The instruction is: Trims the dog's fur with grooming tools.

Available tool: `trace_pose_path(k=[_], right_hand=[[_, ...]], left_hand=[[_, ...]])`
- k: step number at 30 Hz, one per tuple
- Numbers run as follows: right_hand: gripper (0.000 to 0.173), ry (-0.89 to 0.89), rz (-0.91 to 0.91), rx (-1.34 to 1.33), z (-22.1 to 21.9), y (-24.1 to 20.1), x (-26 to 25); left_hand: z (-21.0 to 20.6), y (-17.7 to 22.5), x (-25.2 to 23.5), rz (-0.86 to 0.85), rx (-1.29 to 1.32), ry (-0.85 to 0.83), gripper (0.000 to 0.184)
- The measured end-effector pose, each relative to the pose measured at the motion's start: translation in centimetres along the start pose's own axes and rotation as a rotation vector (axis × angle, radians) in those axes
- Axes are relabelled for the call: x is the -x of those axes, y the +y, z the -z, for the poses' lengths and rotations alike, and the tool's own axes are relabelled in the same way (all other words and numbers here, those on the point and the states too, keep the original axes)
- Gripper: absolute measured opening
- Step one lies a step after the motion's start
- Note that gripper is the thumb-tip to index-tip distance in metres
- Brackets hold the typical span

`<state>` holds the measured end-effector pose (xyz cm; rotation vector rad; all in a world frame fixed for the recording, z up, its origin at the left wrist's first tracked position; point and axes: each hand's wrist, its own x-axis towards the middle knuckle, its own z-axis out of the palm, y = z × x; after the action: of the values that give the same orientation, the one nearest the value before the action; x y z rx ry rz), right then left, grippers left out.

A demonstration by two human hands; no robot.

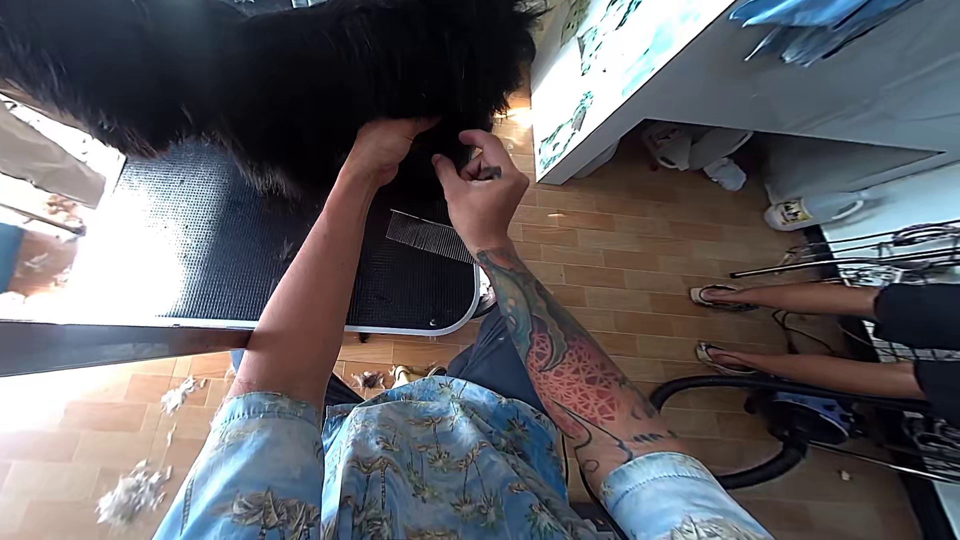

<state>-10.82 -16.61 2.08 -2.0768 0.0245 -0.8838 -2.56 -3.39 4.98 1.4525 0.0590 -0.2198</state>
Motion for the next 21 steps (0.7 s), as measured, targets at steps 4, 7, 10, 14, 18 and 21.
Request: trace_pose_path(k=[4,7,10,14,18,21], right_hand=[[0.017,-0.071,-0.036,0.067,0.8,0.4,-2.6],[0.018,-0.128,-0.076,0.044,1.9,1.1,-4.8],[0.018,-0.186,-0.143,0.067,2.9,1.8,-7.0],[0.016,-0.059,-0.102,-0.003,3.9,2.1,-7.2],[0.014,-0.086,-0.062,-0.265,4.1,0.8,-3.4],[0.040,-0.533,-0.331,-0.463,6.6,-0.5,0.1]], left_hand=[[0.2,0.4,0.3,-0.002,0.003,-0.046,0.029],[0.4,0.5,0.3,-0.007,0.012,-0.073,0.027],[0.5,0.5,0.1,-0.014,0.012,-0.098,0.023],[0.4,0.6,-0.1,-0.033,0.027,-0.145,0.015],[0.4,0.7,-0.1,-0.018,0.018,-0.164,0.016],[0.5,0.8,-0.2,-0.001,0.015,-0.173,0.022]])
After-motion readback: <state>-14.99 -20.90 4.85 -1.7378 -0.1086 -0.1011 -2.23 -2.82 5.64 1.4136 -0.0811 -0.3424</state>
